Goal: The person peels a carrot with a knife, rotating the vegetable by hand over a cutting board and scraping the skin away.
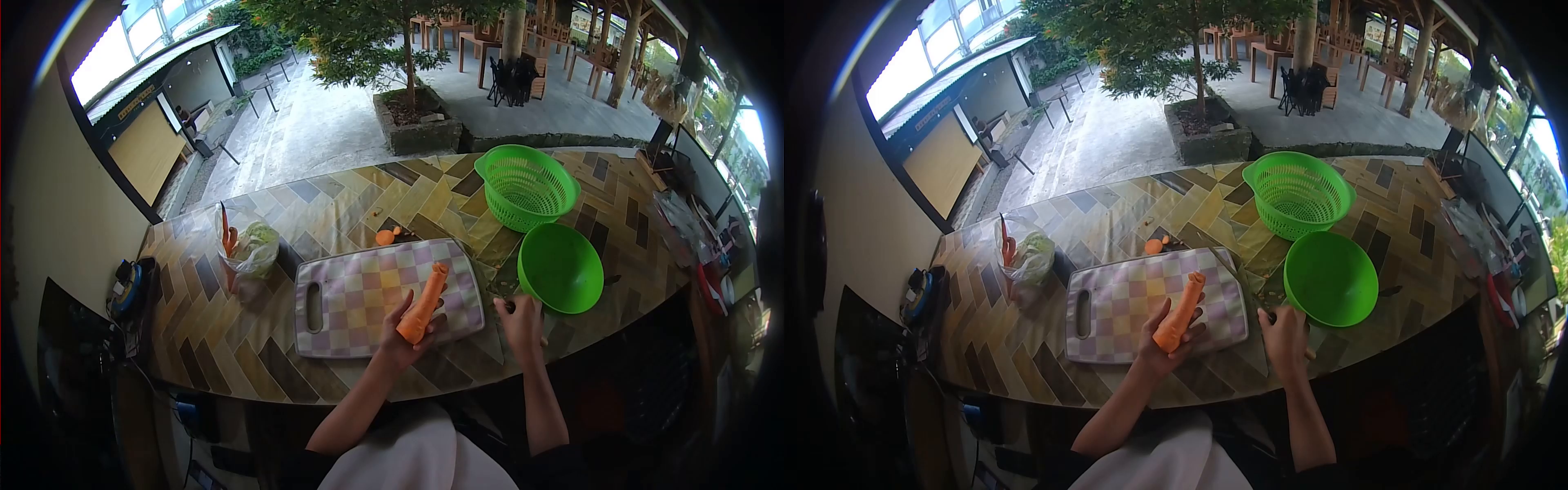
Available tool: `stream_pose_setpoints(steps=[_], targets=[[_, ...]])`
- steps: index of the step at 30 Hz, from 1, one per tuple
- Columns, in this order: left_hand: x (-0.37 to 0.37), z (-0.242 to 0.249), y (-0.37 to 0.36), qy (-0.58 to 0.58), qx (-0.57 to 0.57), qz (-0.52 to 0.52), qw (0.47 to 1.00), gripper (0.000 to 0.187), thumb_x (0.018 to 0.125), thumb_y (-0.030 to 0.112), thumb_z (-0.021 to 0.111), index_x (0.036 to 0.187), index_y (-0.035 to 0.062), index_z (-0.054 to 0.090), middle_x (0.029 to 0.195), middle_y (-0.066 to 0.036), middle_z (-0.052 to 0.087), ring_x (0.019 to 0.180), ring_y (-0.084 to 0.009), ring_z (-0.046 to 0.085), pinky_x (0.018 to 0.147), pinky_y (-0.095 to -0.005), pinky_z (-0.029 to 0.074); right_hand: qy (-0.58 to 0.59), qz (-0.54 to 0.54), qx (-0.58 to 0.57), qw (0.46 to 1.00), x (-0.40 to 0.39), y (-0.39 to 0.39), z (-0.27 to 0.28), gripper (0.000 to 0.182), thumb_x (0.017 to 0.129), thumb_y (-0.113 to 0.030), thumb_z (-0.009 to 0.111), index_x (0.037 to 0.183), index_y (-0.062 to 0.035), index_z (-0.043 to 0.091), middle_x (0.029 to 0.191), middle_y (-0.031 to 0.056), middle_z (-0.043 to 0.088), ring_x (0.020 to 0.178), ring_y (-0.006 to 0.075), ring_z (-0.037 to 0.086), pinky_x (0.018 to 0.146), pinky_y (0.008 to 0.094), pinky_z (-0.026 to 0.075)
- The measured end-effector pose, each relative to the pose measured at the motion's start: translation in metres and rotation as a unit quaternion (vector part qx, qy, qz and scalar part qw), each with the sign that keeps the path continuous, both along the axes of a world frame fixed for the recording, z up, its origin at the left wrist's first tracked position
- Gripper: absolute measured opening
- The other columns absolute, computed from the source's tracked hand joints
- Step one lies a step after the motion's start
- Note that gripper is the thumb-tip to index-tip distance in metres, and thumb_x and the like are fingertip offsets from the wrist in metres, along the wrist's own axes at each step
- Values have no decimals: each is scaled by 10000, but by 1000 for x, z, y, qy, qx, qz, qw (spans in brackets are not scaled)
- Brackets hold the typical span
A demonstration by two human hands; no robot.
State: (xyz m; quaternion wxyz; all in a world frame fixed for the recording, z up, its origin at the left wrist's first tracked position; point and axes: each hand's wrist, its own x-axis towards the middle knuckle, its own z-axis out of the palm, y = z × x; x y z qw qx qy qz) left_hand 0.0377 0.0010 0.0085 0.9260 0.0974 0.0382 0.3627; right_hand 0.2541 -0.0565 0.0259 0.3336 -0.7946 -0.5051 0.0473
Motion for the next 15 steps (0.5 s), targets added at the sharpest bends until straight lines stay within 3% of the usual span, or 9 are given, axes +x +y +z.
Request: stream_pose_setpoints(steps=[1, 7, 10, 15], targets=[[-1, -5, 2, -8, 6, -6, 1000, 594, 1014, 404, 414, 1427, -14, 328, 1067, -95, 571, 738, -160, 522, 358, -212, 391, 24, -13, -13, 1000, 0, 0, -1, 322, 782, -261, 790, 813, 42, 685, 823, 213, 626, 875, 358, 586, 750, 467, 471], [-3, -9, 1, 6, -3, -8, 1000, 579, 1012, 395, 428, 1423, -3, 345, 1087, -93, 574, 733, -167, 538, 366, -217, 403, 82, 11, -107, 991, -2, -2, 26, 354, 768, -285, 809, 749, 45, 683, 815, 199, 653, 755, 372, 606, 707, 438, 473], [-1, -6, 0, -5, 10, -11, 1000, 525, 1008, 351, 431, 1391, -4, 374, 1063, -95, 564, 724, -168, 533, 372, -218, 409, -2, 20, 6, 1000, 3, 1, -1, 363, 792, -300, 794, 809, 47, 687, 809, 182, 664, 698, 371, 615, 693, 418, 482], [0, -5, -6, 74, 33, 42, 996, 404, 977, 294, 459, 1292, 42, 427, 1027, -94, 545, 729, -167, 523, 393, -225, 428, -21, 90, 148, 985, -6, -14, 9, 407, 893, -264, 696, 1178, 7, 592, 799, 176, 653, 685, 306, 631, 691, 391, 494]])
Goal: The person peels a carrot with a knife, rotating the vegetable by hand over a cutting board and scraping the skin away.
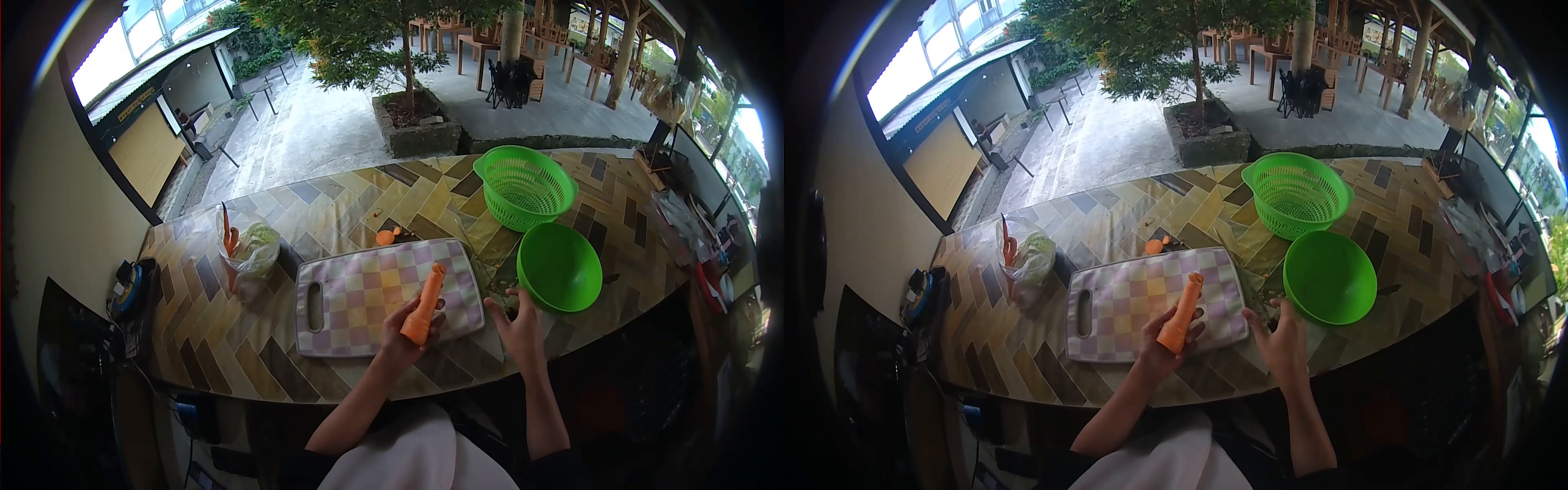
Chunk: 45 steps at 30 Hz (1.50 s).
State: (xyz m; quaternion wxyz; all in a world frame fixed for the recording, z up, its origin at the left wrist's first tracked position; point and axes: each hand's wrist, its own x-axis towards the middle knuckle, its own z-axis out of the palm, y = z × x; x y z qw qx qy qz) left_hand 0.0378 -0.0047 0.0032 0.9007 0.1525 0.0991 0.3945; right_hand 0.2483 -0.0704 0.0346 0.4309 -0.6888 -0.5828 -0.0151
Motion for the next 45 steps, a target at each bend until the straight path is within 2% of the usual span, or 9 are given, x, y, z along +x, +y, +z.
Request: stream_pose_setpoints(steps=[1, 4, 5, 8, 12, 14, 27, 39, 45], targets=[[0, 1, -2, 14, 5, 16, 1000, 386, 972, 293, 465, 1274, 55, 431, 1025, -93, 542, 731, -167, 522, 420, -228, 441, -14, 6, 27, 1000, -3, -2, 3, 441, 911, -255, 677, 1262, -15, 560, 797, 169, 650, 674, 285, 627, 689, 380, 496], [0, 7, -4, 26, 39, 52, 998, 368, 962, 295, 476, 1259, 84, 429, 1001, -94, 538, 747, -165, 526, 522, -241, 465, 147, 131, -139, 971, -18, -26, 42, 512, 926, -245, 658, 1388, -110, 484, 779, 140, 627, 647, 233, 586, 676, 353, 491], [0, 7, -4, 26, 53, 59, 997, 368, 960, 296, 479, 1261, 92, 427, 990, -95, 537, 754, -164, 529, 560, -246, 470, 145, 171, -147, 963, -21, -31, 46, 536, 901, -255, 687, 1397, -176, 501, 751, 109, 599, 616, 219, 534, 661, 324, 479], [7, 6, -3, 102, 93, 127, 982, 384, 954, 298, 487, 1267, 85, 424, 955, -97, 538, 760, -157, 542, 638, -250, 463, 33, 281, -104, 954, -27, -31, 38, 581, 862, -307, 721, 1389, -174, 514, 741, 110, 607, 628, 236, 582, 657, 332, 485], [-2, 18, -5, 137, 143, 105, 975, 431, 937, 303, 500, 1282, 54, 431, 929, -104, 557, 751, -158, 562, 601, -241, 460, -14, 339, -117, 934, -35, -28, 30, 638, 820, -407, 735, 1385, -201, 522, 811, 115, 671, 728, 274, 671, 654, 365, 509], [-2, 19, -6, 174, 160, 116, 965, 454, 931, 313, 501, 1277, 25, 444, 927, -111, 559, 720, -167, 573, 550, -235, 459, -7, 341, -110, 934, -40, -28, 28, 635, 817, -404, 737, 1382, -207, 526, 823, 118, 677, 719, 274, 669, 647, 369, 509], [-2, 15, -5, 186, 165, 112, 962, 471, 906, 309, 509, 1276, 25, 443, 877, -105, 547, 739, -149, 528, 649, -254, 441, -13, 336, -142, 931, -50, -25, 31, 570, 819, -384, 737, 1333, -199, 574, 932, 115, 711, 736, 265, 687, 660, 357, 524], [-1, 12, -3, 186, 187, 87, 961, 431, 930, 300, 500, 1262, 33, 431, 866, -105, 536, 663, -137, 530, 581, -243, 454, -82, 342, -129, 927, -54, -25, 23, 533, 864, -343, 691, 1376, -314, 545, 687, 45, 572, 564, 218, 578, 555, 353, 473], [1, 12, -4, 207, 190, 101, 954, 429, 938, 309, 499, 1259, 34, 428, 892, -103, 539, 675, -138, 529, 591, -244, 449, -62, 317, -79, 943, -60, -27, 19, 481, 850, -316, 709, 1319, -281, 609, 691, 38, 565, 549, 197, 561, 528, 342, 462]])
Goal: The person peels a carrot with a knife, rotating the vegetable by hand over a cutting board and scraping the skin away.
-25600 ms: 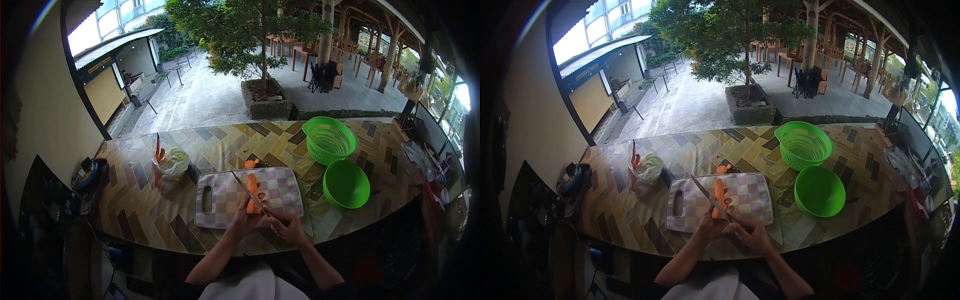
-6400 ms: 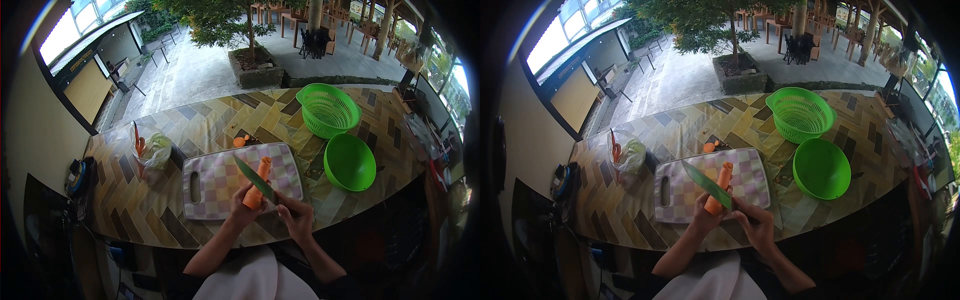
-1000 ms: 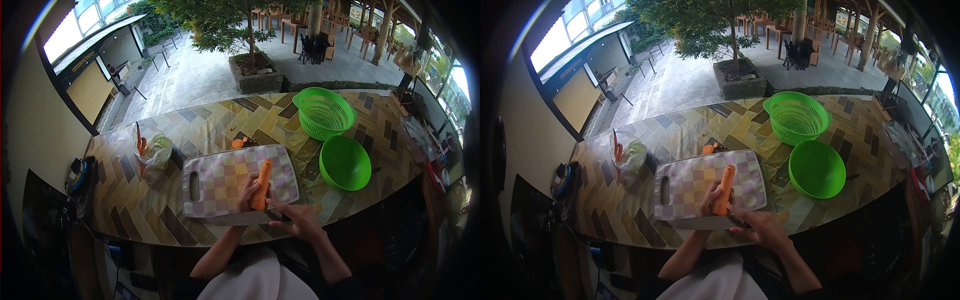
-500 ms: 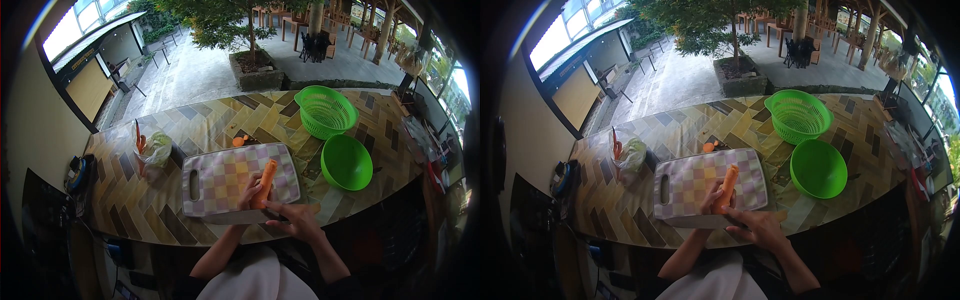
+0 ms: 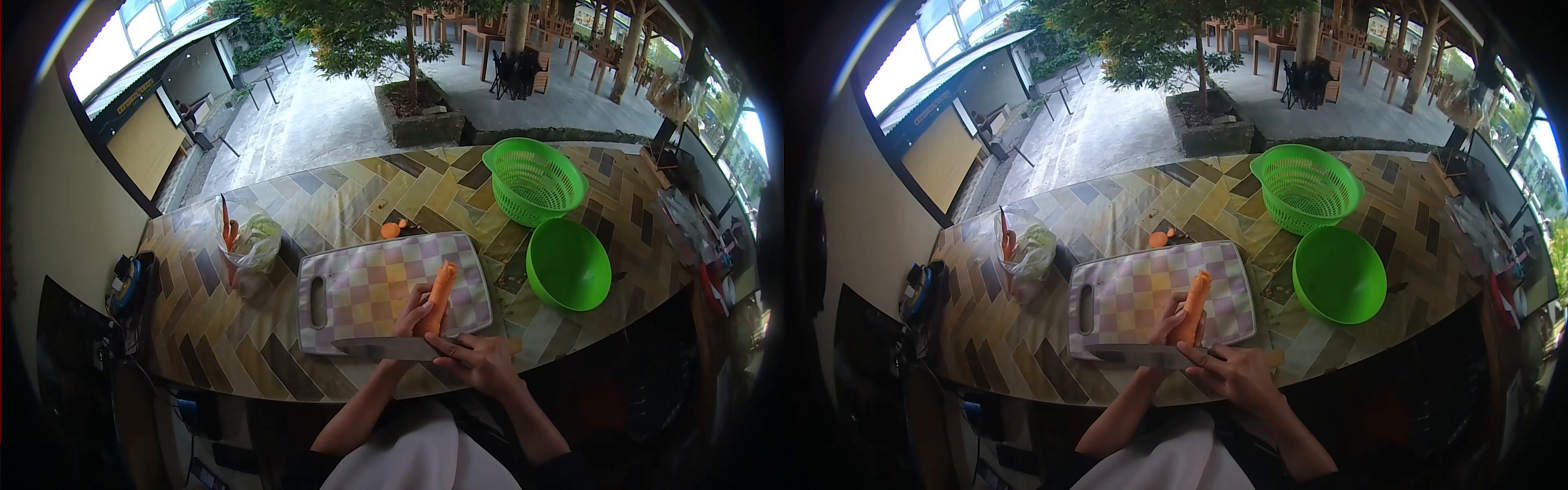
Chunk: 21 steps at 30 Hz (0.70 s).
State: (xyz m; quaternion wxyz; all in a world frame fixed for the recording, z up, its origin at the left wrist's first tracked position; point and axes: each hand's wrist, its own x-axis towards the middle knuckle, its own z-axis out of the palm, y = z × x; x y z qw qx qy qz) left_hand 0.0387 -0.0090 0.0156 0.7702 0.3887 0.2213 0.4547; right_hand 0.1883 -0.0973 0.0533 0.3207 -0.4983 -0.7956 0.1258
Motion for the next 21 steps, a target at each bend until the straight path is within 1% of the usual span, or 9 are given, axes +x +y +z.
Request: stream_pose_setpoints(steps=[3, 6, 8, 12, 14, 17, 20, 21], targets=[[2, -3, 0, -2, -7, 4, 1000, 438, 936, 318, 504, 1261, 33, 427, 904, -98, 539, 703, -138, 530, 604, -243, 446, 6, -22, 17, 1000, -6, -2, -6, 486, 830, -278, 733, 1303, -248, 626, 685, 36, 572, 552, 191, 564, 527, 338, 464], [1, -1, -2, -7, -25, 8, 1000, 453, 929, 328, 513, 1262, 32, 428, 916, -98, 537, 731, -135, 532, 617, -239, 446, 44, -36, 27, 998, -12, -3, -6, 491, 819, -250, 745, 1296, -227, 632, 677, 44, 579, 563, 192, 575, 526, 336, 465], [1, 0, -2, -22, -36, 4, 999, 466, 922, 336, 520, 1263, 32, 429, 924, -98, 537, 748, -129, 533, 627, -232, 451, 73, -24, -3, 997, -10, -1, -2, 500, 817, -239, 746, 1302, -216, 627, 680, 52, 587, 573, 201, 584, 539, 333, 470], [1, 3, -1, -9, -24, 4, 1000, 479, 915, 346, 527, 1267, 35, 430, 929, -91, 533, 774, -117, 533, 662, -216, 466, 111, 7, -41, 993, -5, 2, -4, 524, 813, -217, 752, 1318, -199, 614, 689, 65, 598, 583, 221, 592, 568, 331, 480], [0, 4, -1, 11, -3, -6, 1000, 482, 914, 351, 529, 1268, 39, 430, 930, -86, 529, 784, -113, 533, 681, -209, 471, 95, 6, -49, 994, -3, 1, -3, 533, 810, -218, 755, 1322, -193, 609, 699, 66, 607, 586, 226, 594, 579, 330, 483], [-3, -3, 1, -20, -6, -38, 999, 419, 935, 278, 529, 1270, 45, 432, 1045, -84, 527, 912, -130, 535, 799, -242, 462, 75, -4, -47, 996, -4, 1, -4, 523, 809, -222, 758, 1312, -190, 618, 707, 65, 614, 586, 229, 594, 580, 328, 484], [-1, -4, -1, -13, -28, -25, 999, 424, 938, 290, 521, 1273, 46, 427, 1051, -83, 522, 925, -135, 534, 808, -238, 455, 40, -30, -27, 998, -8, -1, -4, 505, 806, -219, 760, 1293, -185, 633, 708, 68, 611, 587, 233, 592, 575, 324, 483], [0, -4, -1, -6, -19, -18, 1000, 440, 932, 312, 528, 1274, 54, 428, 1014, -80, 521, 896, -128, 532, 779, -229, 457, 27, -41, -18, 999, -11, -2, -3, 500, 804, -216, 762, 1287, -183, 638, 708, 69, 609, 588, 235, 591, 574, 322, 483]])
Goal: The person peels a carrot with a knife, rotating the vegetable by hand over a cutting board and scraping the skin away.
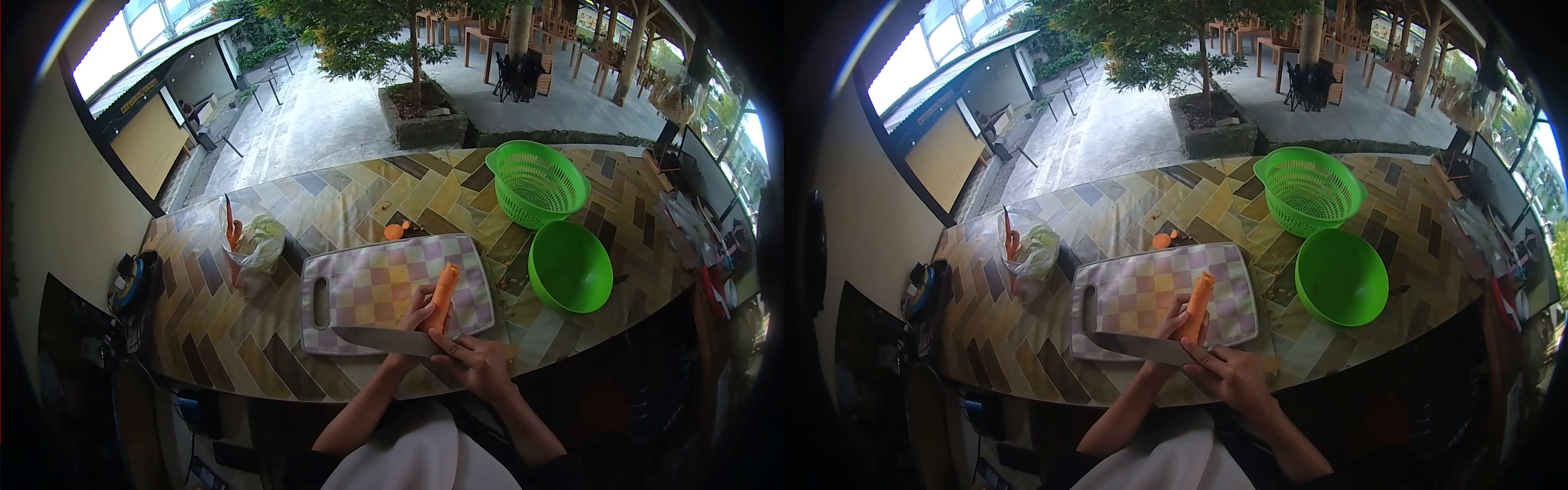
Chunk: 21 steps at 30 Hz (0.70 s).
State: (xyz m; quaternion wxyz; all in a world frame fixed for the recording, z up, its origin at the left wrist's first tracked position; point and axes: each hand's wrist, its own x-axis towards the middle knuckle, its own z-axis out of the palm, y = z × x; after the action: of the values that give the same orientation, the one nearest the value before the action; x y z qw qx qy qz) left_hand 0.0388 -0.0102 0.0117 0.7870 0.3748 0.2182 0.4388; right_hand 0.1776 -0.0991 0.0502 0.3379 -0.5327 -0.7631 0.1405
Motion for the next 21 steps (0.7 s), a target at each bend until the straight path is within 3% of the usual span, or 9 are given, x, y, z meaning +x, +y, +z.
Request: stream_pose_setpoints(steps=[2, 3, 6, 9, 12, 15, 21], targets=[[3, -1, 0, 12, 18, 13, 1000, 472, 920, 356, 543, 1278, 69, 429, 942, -74, 518, 836, -112, 528, 722, -212, 462, -2, -22, 24, 999, -4, 0, -3, 486, 810, -186, 760, 1282, -177, 643, 728, 66, 625, 592, 197, 601, 573, 302, 480], [2, -2, 0, 5, 20, 10, 1000, 450, 935, 340, 522, 1279, 65, 425, 981, -77, 519, 870, -122, 534, 750, -224, 462, -2, -33, 35, 999, -5, 1, -5, 480, 814, -171, 759, 1280, -174, 645, 738, 65, 633, 595, 178, 606, 573, 291, 479], [0, -10, 0, -42, 4, -5, 999, 413, 966, 312, 483, 1283, 56, 415, 1059, -83, 523, 939, -141, 549, 810, -252, 464, 240, -12, -17, 970, -4, 8, -19, 482, 823, -128, 753, 1290, -157, 637, 783, 62, 671, 635, 109, 613, 588, 260, 468], [-2, -12, -2, -118, -94, -4, 989, 443, 962, 329, 497, 1295, 51, 407, 1047, -77, 525, 940, -143, 557, 819, -256, 468, 345, -2, -67, 936, 5, 11, -15, 485, 836, -105, 742, 1305, -138, 621, 814, 62, 696, 668, 78, 603, 613, 249, 465], [-3, -5, 1, -111, -58, -20, 992, 447, 956, 335, 502, 1292, 53, 417, 1027, -69, 522, 908, -137, 560, 803, -246, 472, 179, -1, -108, 978, 17, 3, 18, 513, 838, -157, 751, 1328, -137, 598, 822, 82, 701, 677, 120, 626, 645, 260, 484], [-4, -7, 3, -112, -52, -31, 992, 464, 944, 362, 508, 1276, 46, 435, 979, -66, 524, 824, -120, 544, 727, -219, 466, 116, 20, -66, 991, 12, 2, 21, 550, 829, -217, 765, 1345, -154, 585, 851, 102, 709, 690, 163, 655, 670, 279, 504], [-4, -5, 3, -122, -44, -31, 991, 466, 941, 368, 506, 1263, 38, 439, 952, -74, 526, 786, -112, 515, 695, -210, 444, 115, 35, -49, 991, 8, 4, 7, 577, 815, -277, 772, 1346, -158, 582, 944, 131, 723, 722, 199, 676, 699, 304, 525]])
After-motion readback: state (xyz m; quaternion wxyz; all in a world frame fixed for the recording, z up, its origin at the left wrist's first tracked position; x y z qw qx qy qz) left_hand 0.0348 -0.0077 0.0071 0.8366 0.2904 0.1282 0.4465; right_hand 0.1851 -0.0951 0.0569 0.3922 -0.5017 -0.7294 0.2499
